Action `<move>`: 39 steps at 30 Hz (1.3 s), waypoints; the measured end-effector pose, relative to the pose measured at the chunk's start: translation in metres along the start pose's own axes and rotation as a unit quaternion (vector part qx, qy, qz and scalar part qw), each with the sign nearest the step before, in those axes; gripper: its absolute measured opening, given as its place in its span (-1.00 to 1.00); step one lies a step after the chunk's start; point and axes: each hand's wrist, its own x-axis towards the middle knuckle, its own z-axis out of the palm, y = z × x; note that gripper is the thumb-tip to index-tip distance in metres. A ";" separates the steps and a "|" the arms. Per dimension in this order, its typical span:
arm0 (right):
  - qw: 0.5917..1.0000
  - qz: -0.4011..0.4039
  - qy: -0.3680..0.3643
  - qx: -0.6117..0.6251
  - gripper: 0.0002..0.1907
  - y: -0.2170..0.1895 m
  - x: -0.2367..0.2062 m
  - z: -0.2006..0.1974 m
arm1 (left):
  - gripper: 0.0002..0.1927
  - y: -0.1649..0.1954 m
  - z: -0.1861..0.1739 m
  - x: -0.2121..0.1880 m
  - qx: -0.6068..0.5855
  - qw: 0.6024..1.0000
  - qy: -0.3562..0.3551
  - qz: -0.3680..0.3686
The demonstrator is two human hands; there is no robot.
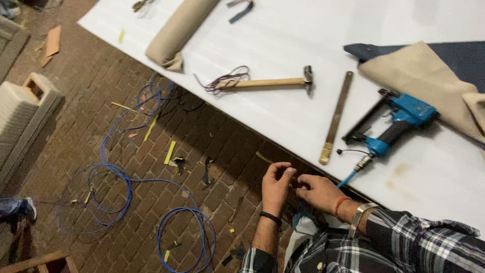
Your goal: The person picks up a pneumatic nail gun from the work table, loads fasteners into it and works the mechanism, then handles a metal ruler and fabric pieces on the table. For a long stretch they fidget with a red string bracelet on their wrist before standing back from the table.
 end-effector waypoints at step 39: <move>0.971 -0.221 -0.091 0.021 -0.05 -0.193 0.058 0.158 | -0.38 0.097 -0.213 -0.041 -0.095 0.990 0.016 0.106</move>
